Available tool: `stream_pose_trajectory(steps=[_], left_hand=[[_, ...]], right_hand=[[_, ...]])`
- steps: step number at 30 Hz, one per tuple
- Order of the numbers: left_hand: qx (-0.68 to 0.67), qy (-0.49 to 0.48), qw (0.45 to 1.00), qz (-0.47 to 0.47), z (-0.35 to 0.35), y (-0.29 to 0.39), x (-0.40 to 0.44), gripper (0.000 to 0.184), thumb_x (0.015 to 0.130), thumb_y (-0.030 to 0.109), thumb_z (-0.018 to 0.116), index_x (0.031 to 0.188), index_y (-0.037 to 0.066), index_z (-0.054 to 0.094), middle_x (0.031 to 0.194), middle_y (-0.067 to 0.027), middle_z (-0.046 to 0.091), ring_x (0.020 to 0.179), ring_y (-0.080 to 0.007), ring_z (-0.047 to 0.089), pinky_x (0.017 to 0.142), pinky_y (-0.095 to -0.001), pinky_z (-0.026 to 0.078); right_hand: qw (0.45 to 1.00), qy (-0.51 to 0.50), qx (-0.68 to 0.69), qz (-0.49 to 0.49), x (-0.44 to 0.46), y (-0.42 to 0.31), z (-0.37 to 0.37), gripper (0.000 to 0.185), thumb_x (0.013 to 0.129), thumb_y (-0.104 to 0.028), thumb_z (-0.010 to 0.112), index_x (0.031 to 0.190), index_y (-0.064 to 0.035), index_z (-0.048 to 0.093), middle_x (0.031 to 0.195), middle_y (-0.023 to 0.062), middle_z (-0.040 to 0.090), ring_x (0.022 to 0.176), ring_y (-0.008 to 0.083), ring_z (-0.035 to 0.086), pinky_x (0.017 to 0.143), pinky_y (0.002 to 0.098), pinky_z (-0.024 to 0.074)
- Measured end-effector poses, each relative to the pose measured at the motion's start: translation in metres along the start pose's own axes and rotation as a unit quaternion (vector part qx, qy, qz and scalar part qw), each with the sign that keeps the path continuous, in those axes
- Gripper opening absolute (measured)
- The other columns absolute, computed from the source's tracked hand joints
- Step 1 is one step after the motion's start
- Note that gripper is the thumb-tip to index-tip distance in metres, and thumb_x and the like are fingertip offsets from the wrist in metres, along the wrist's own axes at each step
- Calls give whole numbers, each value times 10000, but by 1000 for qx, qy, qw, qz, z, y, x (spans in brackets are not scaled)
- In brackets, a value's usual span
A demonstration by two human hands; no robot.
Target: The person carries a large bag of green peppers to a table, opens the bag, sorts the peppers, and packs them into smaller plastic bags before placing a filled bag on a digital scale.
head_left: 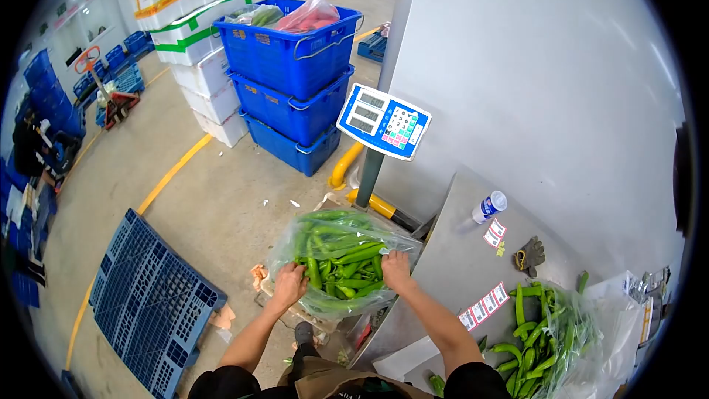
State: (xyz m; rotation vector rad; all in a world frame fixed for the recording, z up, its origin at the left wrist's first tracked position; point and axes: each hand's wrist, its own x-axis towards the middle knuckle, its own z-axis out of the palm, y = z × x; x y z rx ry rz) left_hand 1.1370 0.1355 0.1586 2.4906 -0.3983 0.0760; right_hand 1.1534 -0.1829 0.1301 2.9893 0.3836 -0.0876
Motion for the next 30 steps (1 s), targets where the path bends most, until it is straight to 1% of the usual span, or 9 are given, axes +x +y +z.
stream_pose_trajectory(steps=[5, 11, 13, 15, 16, 17, 19, 26, 30], left_hand=[[104, -43, 994, -10, 15, -23, -3, 313, 705, 215, 686, 957, 41, 620, 957, -178, 591, 941, -324, 561, 795, -438, 444], [188, -304, 920, -159, 12, -21, 5, 515, 796, 405, 624, 1155, 45, 543, 933, -223, 636, 913, -335, 616, 816, -469, 458], [178, -282, 934, -128, 27, -41, -3, 512, 779, 355, 659, 1141, 8, 555, 911, -222, 649, 822, -352, 635, 748, -449, 491], [49, -96, 994, 10, 67, -104, -28, 437, 757, 324, 686, 1022, -13, 600, 827, -186, 658, 681, -324, 634, 623, -436, 489], [-21, -215, 970, -108, 23, -49, -11, 388, 763, 215, 679, 1050, -34, 598, 810, -215, 647, 660, -321, 623, 622, -418, 484], [-41, -188, 974, -118, 7, -25, -10, 363, 764, 136, 660, 1071, -44, 590, 833, -232, 641, 676, -318, 617, 643, -390, 480], [-30, -118, 992, -27, 27, -60, -22, 338, 763, 93, 660, 1070, -33, 595, 856, -207, 648, 706, -278, 618, 649, -345, 484], [-34, -55, 998, 0, 13, -25, -28, 162, 822, 27, 597, 968, -42, 578, 911, -176, 609, 833, -299, 594, 754, -368, 467], [-48, -32, 998, -3, 18, -29, -22, 166, 834, 37, 585, 983, -34, 565, 924, -170, 609, 858, -295, 589, 774, -364, 462]], right_hand=[[990, 44, -131, 30, 3, 6, 26, 410, 723, -125, 578, 1114, -7, 558, 930, 146, 600, 873, 274, 552, 774, 439, 348], [996, -61, -62, 13, 14, 13, 32, 368, 740, -128, 563, 1098, -39, 567, 833, 112, 627, 820, 262, 586, 702, 437, 379], [992, -122, 35, -8, 15, 15, 3, 366, 713, -136, 590, 1071, -62, 572, 835, 132, 624, 770, 280, 601, 659, 451, 422], [981, 131, 140, -16, -8, 10, -10, 399, 707, -167, 650, 1088, -84, 569, 945, 119, 592, 889, 279, 580, 737, 426, 422], [980, 96, 169, 29, -17, 9, -41, 394, 705, -166, 670, 1073, -73, 568, 970, 106, 581, 939, 271, 562, 778, 408, 414], [958, 215, 184, 53, -34, 10, -57, 359, 717, -155, 659, 1053, -69, 567, 953, 107, 577, 924, 276, 562, 780, 382, 417], [903, 340, 233, 123, -83, 21, -97, 183, 742, -107, 592, 916, -52, 579, 827, 127, 574, 816, 297, 566, 720, 406, 423], [830, 240, 126, 487, -319, 89, -47, 261, 684, -26, 591, 945, -29, 604, 950, 149, 592, 842, 338, 557, 750, 433, 440], [807, 172, -47, 562, -390, 119, -42, 332, 656, -24, 603, 985, -66, 594, 1025, 126, 563, 962, 338, 509, 804, 447, 405]])
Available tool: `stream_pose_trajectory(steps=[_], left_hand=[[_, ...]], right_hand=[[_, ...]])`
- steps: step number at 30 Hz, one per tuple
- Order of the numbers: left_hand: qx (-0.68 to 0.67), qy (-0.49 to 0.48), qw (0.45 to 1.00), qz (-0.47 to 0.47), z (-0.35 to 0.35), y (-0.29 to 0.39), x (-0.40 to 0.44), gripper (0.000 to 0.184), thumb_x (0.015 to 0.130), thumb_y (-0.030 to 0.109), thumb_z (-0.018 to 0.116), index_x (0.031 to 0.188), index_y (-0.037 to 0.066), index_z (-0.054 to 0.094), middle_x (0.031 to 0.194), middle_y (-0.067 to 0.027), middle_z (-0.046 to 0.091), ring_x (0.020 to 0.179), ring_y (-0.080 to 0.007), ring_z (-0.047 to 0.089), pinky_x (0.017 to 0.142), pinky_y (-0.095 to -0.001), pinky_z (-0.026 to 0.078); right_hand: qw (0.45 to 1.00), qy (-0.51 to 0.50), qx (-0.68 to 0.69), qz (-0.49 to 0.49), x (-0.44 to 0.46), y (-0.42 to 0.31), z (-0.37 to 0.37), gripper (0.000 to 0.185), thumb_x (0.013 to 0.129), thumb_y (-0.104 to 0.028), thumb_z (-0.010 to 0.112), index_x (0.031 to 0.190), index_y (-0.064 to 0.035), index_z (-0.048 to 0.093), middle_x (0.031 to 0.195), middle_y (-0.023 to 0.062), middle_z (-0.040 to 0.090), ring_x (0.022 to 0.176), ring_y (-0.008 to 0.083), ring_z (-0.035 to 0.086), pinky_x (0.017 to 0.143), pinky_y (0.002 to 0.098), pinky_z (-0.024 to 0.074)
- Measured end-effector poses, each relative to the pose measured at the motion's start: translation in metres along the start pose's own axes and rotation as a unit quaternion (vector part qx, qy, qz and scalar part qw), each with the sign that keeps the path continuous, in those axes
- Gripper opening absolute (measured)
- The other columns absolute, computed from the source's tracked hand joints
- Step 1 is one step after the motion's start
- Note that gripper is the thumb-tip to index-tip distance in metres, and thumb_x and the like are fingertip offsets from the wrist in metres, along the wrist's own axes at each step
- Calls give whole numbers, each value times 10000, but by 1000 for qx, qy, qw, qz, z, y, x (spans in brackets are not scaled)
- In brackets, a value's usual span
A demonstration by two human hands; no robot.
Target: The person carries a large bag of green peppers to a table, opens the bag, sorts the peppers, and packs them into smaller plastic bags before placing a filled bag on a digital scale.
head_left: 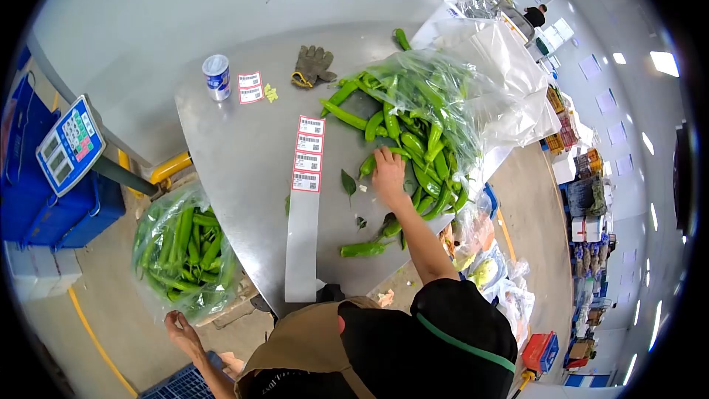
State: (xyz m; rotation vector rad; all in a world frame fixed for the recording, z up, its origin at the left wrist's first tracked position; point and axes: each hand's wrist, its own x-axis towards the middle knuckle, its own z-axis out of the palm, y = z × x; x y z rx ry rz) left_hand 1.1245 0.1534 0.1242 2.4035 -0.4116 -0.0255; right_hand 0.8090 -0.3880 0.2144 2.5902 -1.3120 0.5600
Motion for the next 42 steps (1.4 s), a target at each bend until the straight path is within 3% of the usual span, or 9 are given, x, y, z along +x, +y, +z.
stream_pose_trajectory(steps=[2, 6, 11, 15, 21, 31, 37, 39, 42], left_hand=[[-29, 0, 1000, -12, 6, 3, 1, 182, 837, 40, 581, 1004, -32, 562, 936, -169, 610, 871, -296, 588, 782, -361, 460], [-46, 2, 999, -2, 2, 2, -5, 222, 826, 31, 585, 1039, -29, 565, 963, -182, 610, 915, -308, 585, 832, -373, 448], [-6, 37, 999, 31, -17, 28, -11, 203, 721, -51, 620, 905, 15, 564, 997, -175, 589, 958, -337, 575, 853, -358, 451], [-25, 41, 998, 31, -23, 33, -16, 187, 687, -50, 607, 856, 15, 562, 945, -164, 599, 914, -352, 574, 821, -412, 447], [8, 19, 999, 35, -37, 41, -30, 349, 680, -25, 623, 1015, 53, 568, 994, -146, 591, 986, -344, 537, 887, -433, 403], [18, 8, 999, 29, -27, 30, -33, 455, 707, 141, 706, 1123, 33, 558, 995, -169, 577, 989, -343, 522, 906, -447, 382], [-123, 30, 992, -1, -8, 43, -6, 386, 749, 148, 685, 1097, 19, 581, 1047, -180, 596, 923, -376, 575, 824, -410, 463], [-283, 3, 943, -175, 6, 53, 8, 407, 821, 185, 650, 1166, 5, 534, 991, -170, 620, 885, -319, 609, 754, -354, 508], [-543, -23, 730, -415, 34, 45, 37, 482, 882, 275, 607, 1249, 15, 436, 980, -151, 589, 840, -230, 606, 723, -306, 523]], right_hand=[[996, 6, -67, -52, 4, 21, 12, 411, 642, -38, 614, 1050, -76, 590, 1081, 109, 537, 1058, 337, 464, 846, 478, 382], [977, -125, -68, -157, 25, 45, 37, 292, 606, -82, 579, 897, -95, 601, 812, 137, 573, 808, 324, 552, 724, 444, 401], [960, -28, 189, -204, 41, -108, -55, 409, 684, -22, 622, 1087, -11, 552, 916, 170, 542, 850, 343, 551, 707, 426, 451], [855, -204, 297, -373, 18, -249, -59, 474, 703, -52, 649, 1161, -34, 528, 968, 149, 528, 855, 333, 549, 724, 430, 446], [730, -221, 377, -525, -21, -396, -21, 472, 712, -99, 689, 1150, -23, 529, 1127, 150, 489, 1032, 324, 501, 863, 410, 409], [827, -180, 215, -487, 25, -383, 36, 474, 638, -90, 705, 1082, -21, 556, 1077, 171, 513, 991, 335, 514, 833, 452, 415], [749, -210, 192, -598, 27, -383, 72, 329, 644, -82, 658, 955, -17, 573, 949, 139, 542, 942, 330, 529, 825, 459, 404], [737, -166, 176, -631, 22, -389, 75, 428, 631, -89, 674, 1042, -31, 571, 1012, 147, 532, 986, 343, 510, 850, 487, 392], [768, -72, 151, -618, 25, -399, 65, 560, 667, -99, 654, 1210, -100, 517, 1145, 176, 491, 1037, 371, 473, 872, 551, 354]])
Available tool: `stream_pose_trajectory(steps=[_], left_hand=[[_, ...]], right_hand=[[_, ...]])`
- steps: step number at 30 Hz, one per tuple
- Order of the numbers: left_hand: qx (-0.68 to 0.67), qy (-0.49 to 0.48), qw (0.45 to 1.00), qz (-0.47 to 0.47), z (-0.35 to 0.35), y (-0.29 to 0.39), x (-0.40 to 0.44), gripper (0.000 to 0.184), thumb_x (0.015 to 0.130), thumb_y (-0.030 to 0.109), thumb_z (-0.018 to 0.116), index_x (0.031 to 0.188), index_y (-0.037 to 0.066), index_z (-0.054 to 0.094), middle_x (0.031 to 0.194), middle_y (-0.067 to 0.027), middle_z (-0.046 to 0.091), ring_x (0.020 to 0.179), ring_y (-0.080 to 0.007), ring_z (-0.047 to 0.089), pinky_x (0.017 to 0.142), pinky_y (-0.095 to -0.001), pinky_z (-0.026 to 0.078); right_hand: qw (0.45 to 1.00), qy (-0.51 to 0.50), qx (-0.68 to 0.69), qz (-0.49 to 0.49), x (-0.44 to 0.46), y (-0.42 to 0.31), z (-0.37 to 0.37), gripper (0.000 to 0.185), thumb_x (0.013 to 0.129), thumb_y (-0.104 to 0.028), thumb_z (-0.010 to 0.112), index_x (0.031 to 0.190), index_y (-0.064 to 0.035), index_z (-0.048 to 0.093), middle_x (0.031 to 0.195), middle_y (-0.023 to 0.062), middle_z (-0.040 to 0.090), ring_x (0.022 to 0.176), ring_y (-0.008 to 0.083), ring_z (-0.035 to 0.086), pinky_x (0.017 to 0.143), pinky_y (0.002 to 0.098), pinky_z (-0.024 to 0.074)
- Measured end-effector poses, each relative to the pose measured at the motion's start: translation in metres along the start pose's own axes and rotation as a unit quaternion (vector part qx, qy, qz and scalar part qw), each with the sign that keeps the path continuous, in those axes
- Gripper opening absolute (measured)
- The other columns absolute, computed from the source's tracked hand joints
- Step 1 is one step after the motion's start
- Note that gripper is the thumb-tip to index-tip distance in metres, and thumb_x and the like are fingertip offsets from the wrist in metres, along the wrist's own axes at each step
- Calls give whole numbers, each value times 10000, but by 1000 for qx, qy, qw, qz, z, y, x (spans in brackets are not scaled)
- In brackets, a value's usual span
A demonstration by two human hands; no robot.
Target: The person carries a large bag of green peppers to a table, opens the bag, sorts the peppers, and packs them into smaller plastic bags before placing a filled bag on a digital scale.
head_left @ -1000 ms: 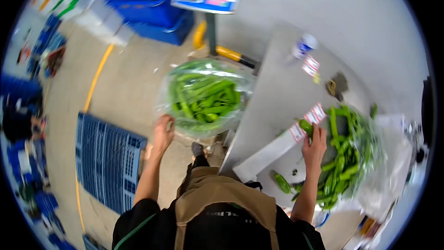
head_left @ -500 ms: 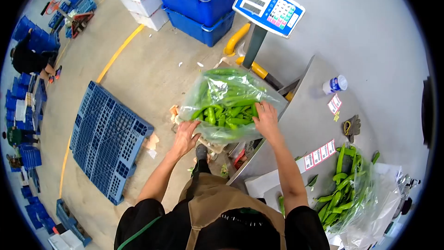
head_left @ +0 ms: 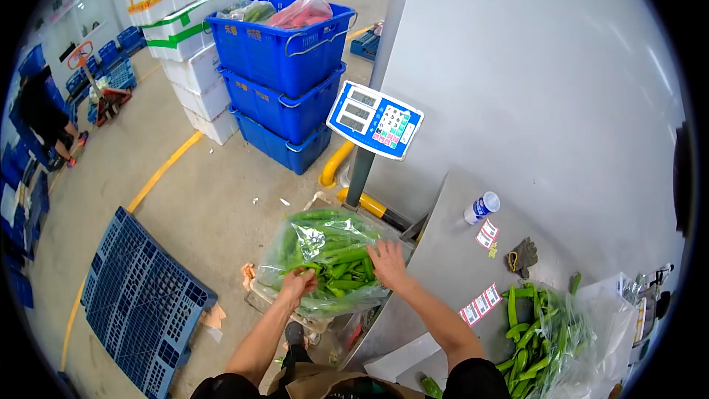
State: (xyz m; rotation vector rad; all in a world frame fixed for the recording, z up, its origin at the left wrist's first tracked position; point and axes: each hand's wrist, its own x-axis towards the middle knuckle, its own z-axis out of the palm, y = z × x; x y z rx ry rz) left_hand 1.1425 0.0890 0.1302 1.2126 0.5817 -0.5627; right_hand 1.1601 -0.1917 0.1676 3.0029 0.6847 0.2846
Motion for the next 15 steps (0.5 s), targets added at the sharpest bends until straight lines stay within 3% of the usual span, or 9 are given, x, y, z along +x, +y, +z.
stream_pose_trajectory(steps=[3, 4, 7, 8, 9, 10, 11, 13, 15], left_hand=[[-178, 10, 979, -99, -11, -16, 55, 468, 885, 282, 602, 1234, 30, 422, 972, -138, 567, 812, -229, 592, 694, -337, 529], [-239, 38, 963, -120, -8, -16, 63, 372, 890, 287, 591, 1148, 49, 468, 970, -122, 555, 805, -229, 572, 659, -360, 523], [-273, 76, 956, -74, -7, -24, 90, 339, 893, 320, 580, 1106, 74, 487, 1005, -113, 543, 809, -214, 554, 642, -359, 510], [-244, 78, 965, -49, -6, -20, 86, 345, 893, 343, 570, 1101, 79, 492, 1037, -100, 539, 895, -210, 526, 719, -393, 473], [-214, 82, 973, -35, 0, -4, 80, 353, 893, 366, 561, 1095, 84, 497, 1070, -86, 535, 982, -206, 498, 797, -427, 435], [-183, 86, 979, -28, 5, 1, 76, 362, 893, 389, 551, 1089, 89, 502, 1102, -73, 530, 1069, -202, 471, 874, -461, 398], [-200, 49, 978, 15, 2, -5, 91, 373, 892, 405, 544, 1090, 89, 519, 1180, -57, 519, 1243, -212, 357, 967, -482, 311], [-275, -30, 960, 44, 12, 26, 65, 317, 905, 344, 543, 1073, 76, 526, 1078, -81, 576, 1139, -252, 486, 985, -495, 347], [-373, -97, 921, 50, 23, 53, 53, 227, 905, 268, 556, 1000, 63, 533, 935, -90, 606, 986, -254, 573, 960, -503, 404]], right_hand=[[993, 4, -101, 55, 11, -2, -14, 661, 749, -95, 586, 1367, -218, 389, 1278, 204, 409, 1045, 394, 458, 869, 603, 321], [990, -7, -128, 57, 12, 4, -5, 693, 757, -100, 581, 1392, -250, 346, 1312, 209, 382, 1049, 403, 456, 864, 613, 318], [978, 29, -190, 76, 19, 29, 42, 716, 778, -101, 551, 1421, -279, 290, 1327, 224, 375, 968, 401, 499, 853, 610, 327], [974, 41, -204, 85, 13, 34, 61, 711, 784, -98, 538, 1423, -276, 285, 1317, 228, 386, 925, 396, 521, 849, 604, 334], [982, 13, -146, 119, 15, 41, 72, 662, 816, -55, 452, 1422, -265, 288, 1232, 234, 463, 850, 395, 557, 852, 552, 377], [985, 14, -111, 132, 18, 46, 78, 645, 803, -41, 457, 1402, -245, 332, 1136, 213, 536, 815, 339, 595, 837, 480, 400], [989, -38, -63, 125, 28, 49, 56, 608, 796, -29, 469, 1377, -169, 358, 995, 191, 603, 717, 292, 623, 714, 413, 470], [993, 32, 49, 107, 40, 61, 48, 493, 804, -11, 502, 1288, -84, 447, 792, 138, 617, 551, 217, 590, 529, 341, 481], [942, 63, 283, 170, 52, 69, 42, 365, 836, -24, 516, 1201, -39, 501, 708, 109, 593, 492, 179, 550, 449, 304, 448]])
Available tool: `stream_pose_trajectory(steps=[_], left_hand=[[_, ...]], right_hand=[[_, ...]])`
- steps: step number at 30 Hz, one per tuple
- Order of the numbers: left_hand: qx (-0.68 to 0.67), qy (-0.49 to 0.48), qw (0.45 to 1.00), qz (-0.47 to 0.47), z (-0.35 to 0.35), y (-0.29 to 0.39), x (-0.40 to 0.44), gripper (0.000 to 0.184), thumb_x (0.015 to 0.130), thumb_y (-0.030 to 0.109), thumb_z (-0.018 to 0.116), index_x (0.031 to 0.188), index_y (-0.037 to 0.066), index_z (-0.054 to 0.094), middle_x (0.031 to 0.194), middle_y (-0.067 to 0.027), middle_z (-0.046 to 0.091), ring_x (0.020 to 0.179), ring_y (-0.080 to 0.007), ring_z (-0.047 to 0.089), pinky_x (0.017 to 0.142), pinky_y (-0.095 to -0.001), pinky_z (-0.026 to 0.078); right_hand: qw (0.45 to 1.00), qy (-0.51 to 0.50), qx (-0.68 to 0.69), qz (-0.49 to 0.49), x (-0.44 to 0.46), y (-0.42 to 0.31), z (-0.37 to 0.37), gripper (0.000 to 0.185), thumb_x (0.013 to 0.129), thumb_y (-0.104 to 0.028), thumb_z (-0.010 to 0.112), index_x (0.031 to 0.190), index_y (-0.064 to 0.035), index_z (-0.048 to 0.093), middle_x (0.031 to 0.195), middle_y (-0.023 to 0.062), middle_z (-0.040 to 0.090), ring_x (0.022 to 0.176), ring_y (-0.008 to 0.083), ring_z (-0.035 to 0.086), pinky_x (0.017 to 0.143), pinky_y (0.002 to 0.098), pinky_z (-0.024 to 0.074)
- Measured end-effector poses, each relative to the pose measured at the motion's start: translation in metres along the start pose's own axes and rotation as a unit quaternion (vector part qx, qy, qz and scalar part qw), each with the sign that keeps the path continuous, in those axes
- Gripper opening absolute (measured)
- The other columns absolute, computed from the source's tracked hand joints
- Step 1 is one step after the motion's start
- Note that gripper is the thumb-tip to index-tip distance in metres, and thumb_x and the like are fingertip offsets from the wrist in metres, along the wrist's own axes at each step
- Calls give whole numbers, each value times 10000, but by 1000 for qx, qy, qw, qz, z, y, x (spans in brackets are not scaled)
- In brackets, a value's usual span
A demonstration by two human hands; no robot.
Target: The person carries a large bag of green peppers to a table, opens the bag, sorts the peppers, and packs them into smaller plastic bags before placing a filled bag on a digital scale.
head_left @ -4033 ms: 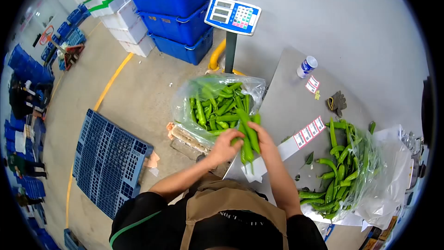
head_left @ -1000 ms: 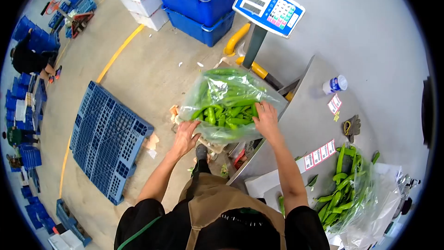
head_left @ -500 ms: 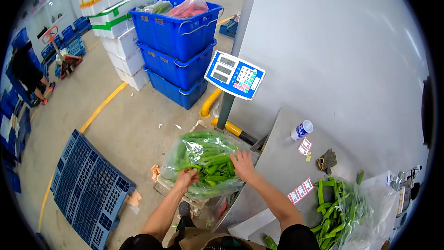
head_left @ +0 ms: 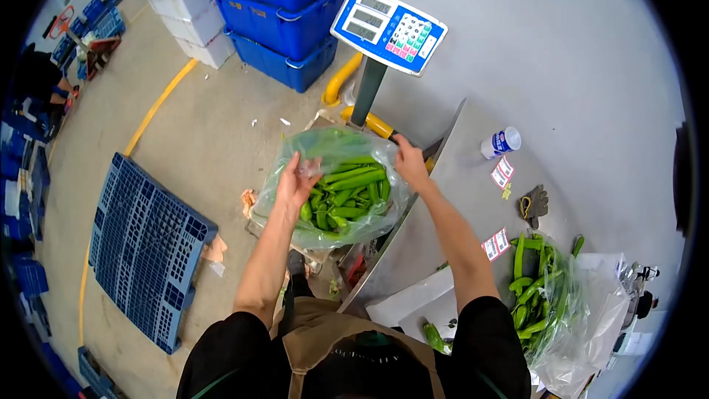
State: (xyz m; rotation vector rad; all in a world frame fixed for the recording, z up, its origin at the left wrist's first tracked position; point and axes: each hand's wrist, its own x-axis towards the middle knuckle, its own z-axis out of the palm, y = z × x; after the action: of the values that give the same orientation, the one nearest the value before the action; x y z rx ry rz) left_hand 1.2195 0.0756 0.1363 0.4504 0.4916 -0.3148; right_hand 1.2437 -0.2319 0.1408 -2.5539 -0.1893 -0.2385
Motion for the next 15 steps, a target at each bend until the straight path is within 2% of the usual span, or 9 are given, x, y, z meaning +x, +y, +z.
stream_pose_trajectory(steps=[2, 4, 5, 6, 8, 11, 14, 15], left_hand=[[-63, -18, 998, 11, 35, -3, -8, 156, 901, 204, 566, 931, 55, 533, 825, -90, 609, 869, -245, 608, 922, -498, 459], [-82, -71, 992, -59, 30, -17, 14, 136, 892, 174, 578, 879, 52, 521, 788, -94, 598, 853, -239, 601, 904, -501, 477], [-90, -98, 987, -94, 23, -28, 25, 134, 888, 159, 584, 853, 50, 515, 769, -95, 593, 844, -236, 597, 894, -502, 486], [-61, -117, 983, -127, 14, -43, 37, 126, 902, 189, 557, 902, 65, 576, 861, -98, 609, 816, -249, 600, 926, -523, 454], [46, -3, 988, -149, 39, -64, 25, 187, 913, 260, 541, 1000, 96, 561, 915, -92, 598, 864, -252, 588, 947, -541, 414], [165, 54, 971, -162, 56, -87, 27, 268, 942, 358, 464, 1097, 145, 514, 945, -66, 581, 902, -240, 576, 931, -548, 396], [91, -72, 971, -210, 42, -105, 40, 314, 966, 417, 370, 1142, 173, 462, 1025, -64, 587, 932, -253, 585, 912, -561, 387], [67, -156, 963, -208, 41, -105, 37, 382, 972, 448, 318, 1095, 127, 483, 964, -62, 597, 865, -221, 596, 854, -499, 434]], right_hand=[[976, -2, 199, 93, 3, -11, -13, 253, 866, -45, 524, 1115, -5, 542, 654, 83, 571, 456, 146, 518, 412, 276, 428], [912, -22, 357, 203, 6, -32, -23, 169, 894, -74, 525, 1030, 18, 567, 629, 59, 554, 444, 115, 492, 420, 257, 421], [897, -30, 395, 197, 4, -34, -20, 169, 898, -84, 522, 1019, 27, 561, 633, 60, 559, 438, 112, 491, 414, 250, 410], [881, -38, 432, 192, 2, -37, -18, 172, 901, -95, 519, 1008, 36, 554, 637, 61, 564, 432, 108, 489, 408, 244, 399], [856, -69, 476, 190, -2, -44, -16, 170, 905, -104, 520, 981, 45, 548, 641, 68, 568, 424, 106, 485, 402, 239, 389], [836, -139, 490, 206, -5, -66, -16, 157, 905, -101, 525, 947, 48, 546, 642, 89, 572, 419, 117, 482, 401, 246, 390], [835, -154, 490, 196, -4, -69, -10, 153, 903, -98, 526, 941, 49, 548, 642, 95, 577, 425, 125, 490, 411, 253, 402], [831, -145, 501, 196, -2, -68, -12, 159, 897, -97, 536, 965, 46, 545, 654, 88, 580, 451, 123, 506, 427, 247, 409]])
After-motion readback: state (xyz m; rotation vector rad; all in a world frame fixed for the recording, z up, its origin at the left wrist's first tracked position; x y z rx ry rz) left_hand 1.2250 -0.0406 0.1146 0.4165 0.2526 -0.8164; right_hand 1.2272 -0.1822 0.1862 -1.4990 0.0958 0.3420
